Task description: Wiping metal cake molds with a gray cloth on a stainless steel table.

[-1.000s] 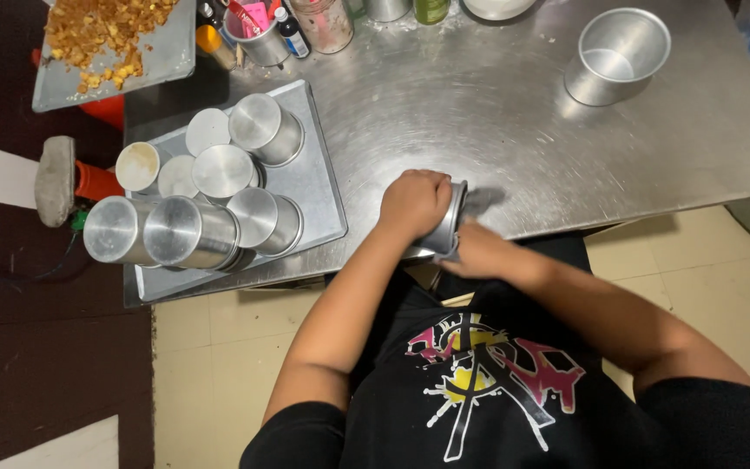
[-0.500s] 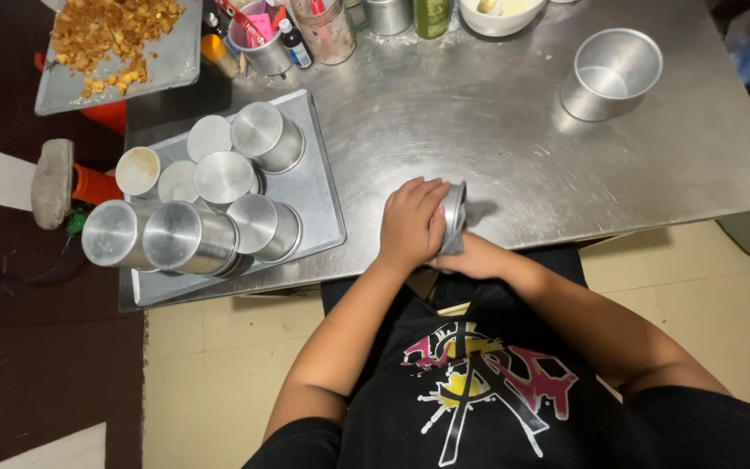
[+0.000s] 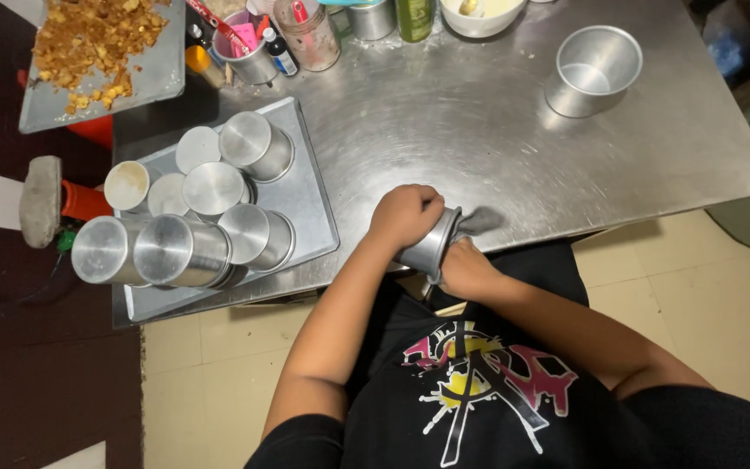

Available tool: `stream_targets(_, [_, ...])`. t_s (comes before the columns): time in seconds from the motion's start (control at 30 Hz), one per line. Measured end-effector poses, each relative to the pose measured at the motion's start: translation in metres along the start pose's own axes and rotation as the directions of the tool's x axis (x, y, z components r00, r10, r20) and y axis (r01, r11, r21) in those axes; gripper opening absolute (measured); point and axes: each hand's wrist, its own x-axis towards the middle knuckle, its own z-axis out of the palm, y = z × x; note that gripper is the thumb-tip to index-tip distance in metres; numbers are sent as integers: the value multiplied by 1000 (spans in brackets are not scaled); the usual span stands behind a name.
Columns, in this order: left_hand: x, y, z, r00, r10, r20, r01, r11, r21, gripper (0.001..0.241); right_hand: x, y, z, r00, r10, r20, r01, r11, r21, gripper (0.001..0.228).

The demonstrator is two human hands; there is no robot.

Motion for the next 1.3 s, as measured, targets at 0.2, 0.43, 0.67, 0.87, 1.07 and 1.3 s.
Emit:
stream_targets(0.2, [-41,-19,30,728,425,-539,-476,878,50,28,12,1,-20,983,-66,-173,157,790,593,48])
stream_targets(0.43, [-30,-14,15,905,254,-342,-275,961,-12,29,-3,-21,-13,992,-52,118,-62,609,790,49])
stream_targets(0.67, [1,-12,12,980,-111,164,90,987,133,38,-15,-27,1,992,-112,50,94,957,275,39])
stream_targets(0.87, [-10,-10,9,997,-73,-2,72,989,-127,32,-3,-18,-19,999,-45,6,41,942,334,36])
stream_targets(1.07, [-38,-13,23,757,326,-566,-415,909,-33,24,15,32,-3,1000,4,11,-11,581,814,39])
stream_targets(1.3, [-16,-29,22,893,160,-421,-266,942,-204,25,4,-3,-3,999,-36,0,20,548,836,46])
